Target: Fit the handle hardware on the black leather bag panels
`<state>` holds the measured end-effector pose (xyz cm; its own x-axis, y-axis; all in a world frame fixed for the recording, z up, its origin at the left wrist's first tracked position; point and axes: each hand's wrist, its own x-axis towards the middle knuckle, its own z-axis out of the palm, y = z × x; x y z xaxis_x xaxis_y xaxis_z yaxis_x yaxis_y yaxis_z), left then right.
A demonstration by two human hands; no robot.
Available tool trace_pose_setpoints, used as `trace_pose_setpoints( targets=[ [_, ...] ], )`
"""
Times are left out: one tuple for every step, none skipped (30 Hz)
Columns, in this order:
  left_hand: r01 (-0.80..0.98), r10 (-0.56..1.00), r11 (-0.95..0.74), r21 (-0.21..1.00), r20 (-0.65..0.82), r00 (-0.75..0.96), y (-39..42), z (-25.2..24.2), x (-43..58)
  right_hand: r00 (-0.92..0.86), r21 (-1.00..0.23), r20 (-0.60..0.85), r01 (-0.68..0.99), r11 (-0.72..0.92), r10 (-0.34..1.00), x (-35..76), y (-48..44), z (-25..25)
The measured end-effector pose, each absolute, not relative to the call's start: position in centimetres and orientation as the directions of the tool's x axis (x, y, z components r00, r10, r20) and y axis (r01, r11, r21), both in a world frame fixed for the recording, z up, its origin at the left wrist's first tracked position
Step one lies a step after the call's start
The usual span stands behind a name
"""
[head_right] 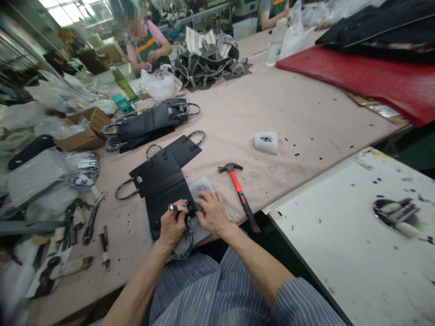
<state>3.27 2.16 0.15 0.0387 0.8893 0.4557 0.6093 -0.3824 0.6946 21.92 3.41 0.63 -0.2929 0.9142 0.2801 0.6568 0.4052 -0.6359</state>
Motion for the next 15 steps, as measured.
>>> trace_pose_setpoints(
  targets=[
    [0.6, 0.894, -0.378, 0.705, 0.447, 0.038, 2.2, 0.2, 3.3, -0.252, -0.649, 0.3, 0.653, 0.391, 0.92, 22.4, 3.7, 0.7],
    [0.59, 0.898, -0.373, 0.716, 0.438, 0.037, 2.2, 0.3, 3.4, -0.195, -0.655, 0.318, 0.662, 0.364, 0.928, 23.2, 4.0, 0.7],
    [0.58, 0.902, -0.368, 0.726, 0.43, 0.035, 2.2, 0.4, 3.4, -0.126, -0.653, 0.326, 0.687, 0.319, 0.937, 24.1, 4.4, 0.8],
    [0.571, 0.905, -0.365, 0.736, 0.424, 0.031, 2.2, 0.4, 3.5, -0.055, -0.643, 0.316, 0.722, 0.256, 0.947, 25.2, 4.8, 0.9],
    [0.561, 0.907, -0.361, 0.745, 0.421, 0.025, 2.2, 0.4, 3.5, 0.012, -0.631, 0.281, 0.756, 0.175, 0.96, 26.4, 5.2, 1.0],
    [0.552, 0.908, -0.358, 0.753, 0.419, 0.017, 2.2, 0.3, 3.5, 0.083, -0.632, 0.213, 0.771, 0.072, 0.973, 27.6, 5.6, 1.1],
    [0.545, 0.909, -0.355, 0.76, 0.417, 0.011, 2.1, 0.2, 3.5, 0.168, -0.667, 0.105, 0.743, -0.055, 0.98, 28.7, 6.0, 1.2],
    [0.539, 0.91, -0.352, 0.765, 0.414, 0.007, 2.1, 0.1, 3.4, 0.247, -0.718, -0.034, 0.668, -0.195, 0.969, 29.7, 6.2, 1.2],
    [0.535, 0.912, -0.349, 0.77, 0.41, 0.004, 2.1, 0.0, 3.4, 0.301, -0.763, -0.179, 0.558, -0.326, 0.936, 30.6, 6.5, 1.3],
    [0.533, 0.916, -0.34, 0.775, 0.401, 0.001, 2.0, -0.1, 3.3, 0.324, -0.791, -0.309, 0.435, -0.43, 0.894, 31.2, 6.7, 1.4],
    [0.532, 0.921, -0.328, 0.781, 0.389, -0.002, 2.0, -0.2, 3.3, 0.316, -0.802, -0.408, 0.323, -0.502, 0.856, 31.6, 6.9, 1.5],
    [0.53, 0.928, -0.313, 0.788, 0.373, -0.008, 1.9, -0.3, 3.3, 0.288, -0.805, -0.476, 0.238, -0.543, 0.831, 31.7, 7.1, 1.6],
    [0.526, 0.934, -0.297, 0.797, 0.358, -0.016, 1.9, -0.3, 3.3, 0.244, -0.805, -0.52, 0.179, -0.565, 0.818, 31.7, 7.3, 1.8],
    [0.519, 0.938, -0.284, 0.806, 0.345, -0.023, 1.9, -0.3, 3.4, 0.179, -0.804, -0.56, 0.12, -0.583, 0.809, 31.5, 7.4, 2.1],
    [0.514, 0.941, -0.277, 0.812, 0.337, -0.026, 1.9, -0.3, 3.4, 0.101, -0.792, -0.602, 0.048, -0.608, 0.792, 31.2, 7.5, 2.4]
  ],
)
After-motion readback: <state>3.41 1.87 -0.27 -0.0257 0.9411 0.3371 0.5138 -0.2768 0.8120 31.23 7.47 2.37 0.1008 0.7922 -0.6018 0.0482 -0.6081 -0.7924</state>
